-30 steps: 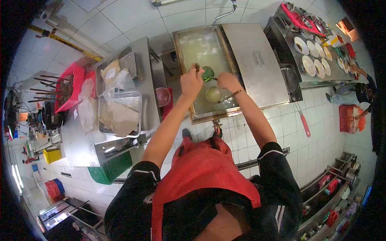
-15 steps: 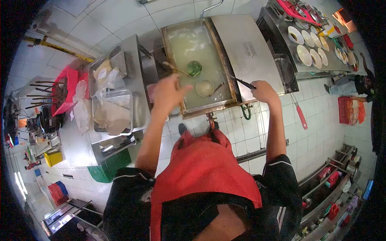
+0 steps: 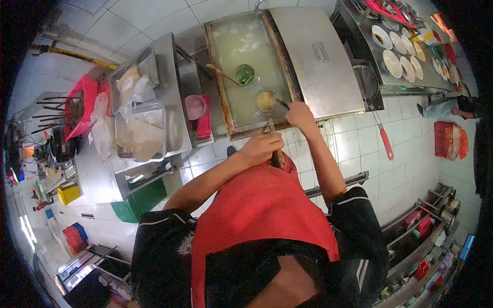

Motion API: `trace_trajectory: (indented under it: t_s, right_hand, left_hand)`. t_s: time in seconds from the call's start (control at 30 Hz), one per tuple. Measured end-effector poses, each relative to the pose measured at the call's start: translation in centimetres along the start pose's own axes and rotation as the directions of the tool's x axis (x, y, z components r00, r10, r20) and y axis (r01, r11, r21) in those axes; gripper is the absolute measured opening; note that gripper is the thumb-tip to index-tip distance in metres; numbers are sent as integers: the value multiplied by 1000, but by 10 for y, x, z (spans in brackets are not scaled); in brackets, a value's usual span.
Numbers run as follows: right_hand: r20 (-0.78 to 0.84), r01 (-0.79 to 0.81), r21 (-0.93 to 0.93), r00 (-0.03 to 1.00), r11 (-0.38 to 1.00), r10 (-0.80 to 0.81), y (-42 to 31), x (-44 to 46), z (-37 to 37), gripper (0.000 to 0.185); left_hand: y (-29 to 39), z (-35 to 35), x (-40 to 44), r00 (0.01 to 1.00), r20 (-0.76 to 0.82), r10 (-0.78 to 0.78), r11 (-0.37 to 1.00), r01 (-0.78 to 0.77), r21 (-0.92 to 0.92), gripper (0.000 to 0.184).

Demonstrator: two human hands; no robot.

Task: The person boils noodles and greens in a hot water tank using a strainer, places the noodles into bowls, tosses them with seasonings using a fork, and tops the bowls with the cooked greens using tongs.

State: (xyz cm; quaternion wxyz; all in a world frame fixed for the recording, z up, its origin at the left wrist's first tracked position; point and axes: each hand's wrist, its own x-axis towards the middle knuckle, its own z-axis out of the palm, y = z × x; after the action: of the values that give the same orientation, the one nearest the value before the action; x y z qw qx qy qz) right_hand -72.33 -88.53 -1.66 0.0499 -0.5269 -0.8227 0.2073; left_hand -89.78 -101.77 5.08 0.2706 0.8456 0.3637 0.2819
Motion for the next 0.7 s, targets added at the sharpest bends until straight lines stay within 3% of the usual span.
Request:
trace_trajectory:
  t_s: [0.03, 0.13, 0.17, 0.27, 0.3, 0.4, 0.43, 0.53, 0.57, 0.6, 0.67, 0.7]
  right_hand:
    - [-40, -125, 8, 991, 992, 125, -18, -10, -14, 22]
    - [305, 46, -156, 952, 987, 4, -18, -5, 6, 26]
    - [314, 44, -105, 949, 994, -9, -17, -8, -3, 27]
    - [98, -56, -7, 994, 998, 56, -4, -21, -15, 25]
    - [87, -249, 42, 966, 968, 245, -12, -24, -9, 23]
    - [280, -31, -25, 959, 999, 36, -11, -22, 7, 23]
    - [167, -23, 13, 986, 1000, 20, -24, -28, -13, 22]
    - [9, -44, 26, 999, 999, 44, -11, -22, 24, 21]
    - [104, 70, -43, 992, 997, -65, -9, -24, 30, 22]
    - [110, 17, -27, 994, 1000, -14, -1, -26, 31, 21]
    - [129, -72, 6, 989, 997, 70, -4, -26, -10, 20]
    - [32, -97, -37, 995, 995, 99, -11, -34, -34, 18]
  left_hand:
    - [1, 1, -1, 1000, 15, -9, 1000, 9, 6, 21]
    - [4, 4, -1, 1000, 24, -10, 1000, 9, 8, 26]
    - [3, 3, 0, 1000, -2, 8, 1000, -8, 2, 29]
    - [7, 4, 1, 1000, -16, 24, 999, -24, -40, 33]
    - [6, 4, 4, 999, -11, 30, 998, -31, -52, 35]
    - [3, 14, 5, 1000, -1, 8, 1000, -8, -26, 34]
    - [3, 15, 4, 1000, -15, 3, 1000, -4, -28, 33]
    - [3, 19, 7, 997, -80, -12, 1000, 11, -17, 32]
    - [4, 20, 5, 994, -106, -25, 1000, 24, -9, 32]
    - [6, 22, 4, 990, -133, -38, 999, 39, -1, 32]
    - [20, 8, 12, 987, -35, -160, 987, 159, -26, 33]
    - [26, 2, 13, 974, 18, -225, 974, 225, -37, 33]
